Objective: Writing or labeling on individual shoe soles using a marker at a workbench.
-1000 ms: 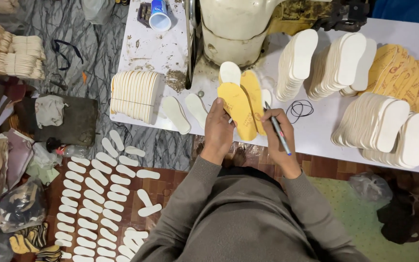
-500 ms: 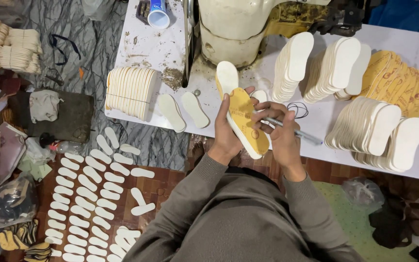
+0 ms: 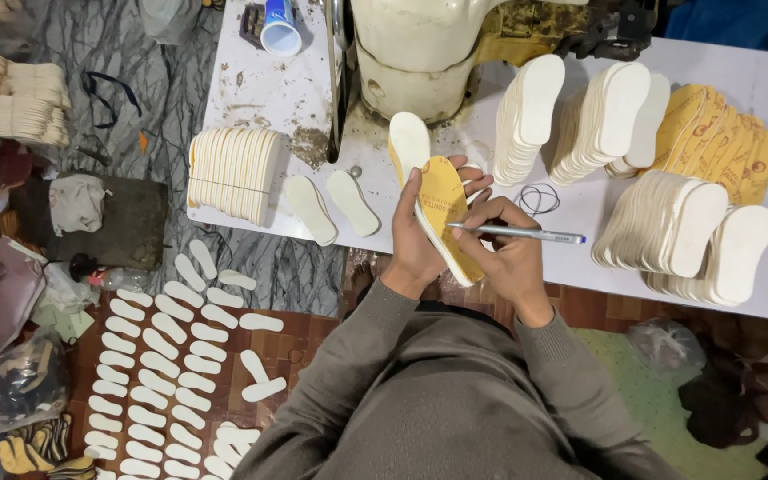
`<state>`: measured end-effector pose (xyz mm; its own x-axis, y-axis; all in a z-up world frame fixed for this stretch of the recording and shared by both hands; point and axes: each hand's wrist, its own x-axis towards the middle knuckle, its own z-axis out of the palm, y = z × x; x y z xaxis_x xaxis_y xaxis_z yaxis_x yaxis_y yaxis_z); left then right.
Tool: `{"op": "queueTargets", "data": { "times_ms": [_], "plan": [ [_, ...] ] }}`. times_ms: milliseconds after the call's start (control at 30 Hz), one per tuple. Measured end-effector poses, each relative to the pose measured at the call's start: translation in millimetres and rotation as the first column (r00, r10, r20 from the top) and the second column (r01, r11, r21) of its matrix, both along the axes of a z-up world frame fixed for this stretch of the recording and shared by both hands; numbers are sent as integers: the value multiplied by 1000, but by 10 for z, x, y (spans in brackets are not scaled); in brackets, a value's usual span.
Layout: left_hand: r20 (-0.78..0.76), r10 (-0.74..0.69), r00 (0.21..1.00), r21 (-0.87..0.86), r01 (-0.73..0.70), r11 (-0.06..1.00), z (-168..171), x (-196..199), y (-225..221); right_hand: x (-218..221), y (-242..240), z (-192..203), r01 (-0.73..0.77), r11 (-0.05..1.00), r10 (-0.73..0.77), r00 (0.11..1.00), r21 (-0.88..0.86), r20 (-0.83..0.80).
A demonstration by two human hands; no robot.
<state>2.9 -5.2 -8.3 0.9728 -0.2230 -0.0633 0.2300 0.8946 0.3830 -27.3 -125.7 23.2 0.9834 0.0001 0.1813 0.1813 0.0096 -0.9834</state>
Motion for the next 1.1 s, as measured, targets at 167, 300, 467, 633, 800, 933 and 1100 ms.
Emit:
{"op": "queueTargets", "data": {
  "times_ms": [167,300,467,633,800,933,1100],
  "plan": [
    [-1,4,1000,-13,-4,1000,77,-12,27,-38,46,96,16,999,-16,1000,-33,6],
    [6,16,1000,5,-16,1000,105,29,48,-12,47,212,-8,992,16,998,-123,66],
    [20,8,1000,-25,-8,1000,114,27,61,-1,-16,39,25,1000,-25,999,-14,20],
    [45,4,999,-2,-4,1000,157,13,76,-10,24,45,43,998,-43,999,54,-10],
    [54,-1,999,-3,2,1000,108,-8,75,-44,65,120,82,996,-82,996,-30,24],
    [41,-4,999,-7,5,1000,145,-54,89,-72,7,8,46,996,-42,998,-73,56],
    [-27,83,996,160,-78,984,272,-14,158,-15,-39,-145,106,957,-101,994,270,-35]
  ]
}}
